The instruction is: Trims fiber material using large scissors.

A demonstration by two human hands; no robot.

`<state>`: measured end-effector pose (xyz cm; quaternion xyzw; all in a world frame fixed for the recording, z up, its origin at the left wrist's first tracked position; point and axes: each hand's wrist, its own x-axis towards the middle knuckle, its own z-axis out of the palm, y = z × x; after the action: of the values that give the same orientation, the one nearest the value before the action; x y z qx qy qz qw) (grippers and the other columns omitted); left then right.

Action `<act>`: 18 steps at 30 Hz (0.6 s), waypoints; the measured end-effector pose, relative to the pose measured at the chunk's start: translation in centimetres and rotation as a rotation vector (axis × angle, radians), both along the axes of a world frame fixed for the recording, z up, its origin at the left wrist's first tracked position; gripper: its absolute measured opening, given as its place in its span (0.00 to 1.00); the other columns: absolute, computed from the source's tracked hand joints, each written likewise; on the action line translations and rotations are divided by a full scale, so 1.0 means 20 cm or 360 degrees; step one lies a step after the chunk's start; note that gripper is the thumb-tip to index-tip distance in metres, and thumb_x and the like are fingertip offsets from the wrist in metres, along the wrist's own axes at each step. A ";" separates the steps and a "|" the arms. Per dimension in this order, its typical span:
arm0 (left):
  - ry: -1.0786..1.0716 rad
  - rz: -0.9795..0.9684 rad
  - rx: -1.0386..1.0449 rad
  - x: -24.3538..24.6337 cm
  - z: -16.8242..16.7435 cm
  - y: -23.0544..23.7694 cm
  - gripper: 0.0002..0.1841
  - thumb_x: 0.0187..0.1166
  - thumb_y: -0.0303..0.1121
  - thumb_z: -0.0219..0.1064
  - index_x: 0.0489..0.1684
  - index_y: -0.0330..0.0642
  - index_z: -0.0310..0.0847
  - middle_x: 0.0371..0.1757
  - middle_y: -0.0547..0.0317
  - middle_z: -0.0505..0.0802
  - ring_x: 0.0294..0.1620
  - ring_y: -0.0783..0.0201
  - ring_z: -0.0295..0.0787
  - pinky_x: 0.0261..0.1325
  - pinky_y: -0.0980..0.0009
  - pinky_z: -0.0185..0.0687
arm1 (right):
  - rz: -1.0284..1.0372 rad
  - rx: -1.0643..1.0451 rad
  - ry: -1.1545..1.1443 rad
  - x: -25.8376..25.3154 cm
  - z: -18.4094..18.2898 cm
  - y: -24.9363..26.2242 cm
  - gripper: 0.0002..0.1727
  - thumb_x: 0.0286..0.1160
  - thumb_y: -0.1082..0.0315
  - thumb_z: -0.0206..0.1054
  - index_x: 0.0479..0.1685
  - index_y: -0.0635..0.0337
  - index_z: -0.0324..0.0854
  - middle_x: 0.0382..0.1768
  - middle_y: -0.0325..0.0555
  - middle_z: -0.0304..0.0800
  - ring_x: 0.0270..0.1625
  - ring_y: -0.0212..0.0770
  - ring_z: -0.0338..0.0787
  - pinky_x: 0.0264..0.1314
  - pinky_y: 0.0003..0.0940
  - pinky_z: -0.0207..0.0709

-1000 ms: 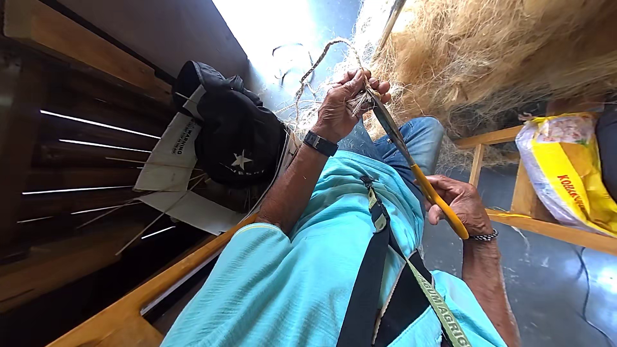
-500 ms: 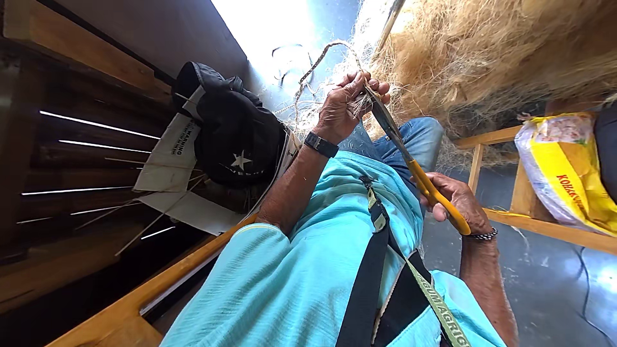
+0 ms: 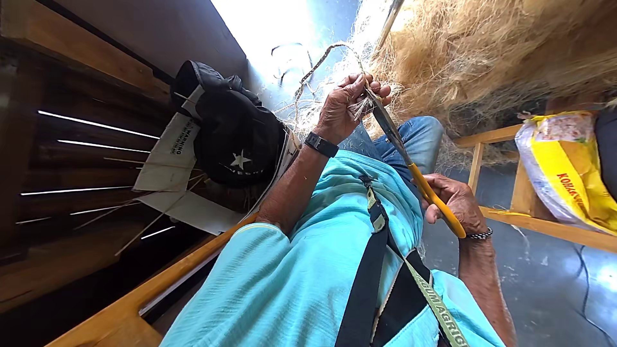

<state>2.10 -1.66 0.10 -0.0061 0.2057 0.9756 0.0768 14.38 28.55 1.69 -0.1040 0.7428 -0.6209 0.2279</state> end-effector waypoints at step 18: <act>-0.0016 -0.0056 0.0068 0.00 0.01 0.04 0.13 0.87 0.28 0.47 0.37 0.44 0.79 0.37 0.50 0.94 0.48 0.51 0.95 0.64 0.48 0.86 | 0.0094 -0.0018 -0.0035 0.01 -0.04 0.01 0.51 0.42 0.25 0.80 0.60 0.59 0.84 0.29 0.26 0.85 0.25 0.23 0.81 0.26 0.20 0.77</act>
<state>2.14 -0.80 0.35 -0.0056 0.1845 0.9782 0.0950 14.51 28.70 0.95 -0.1204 0.7332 -0.6193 0.2537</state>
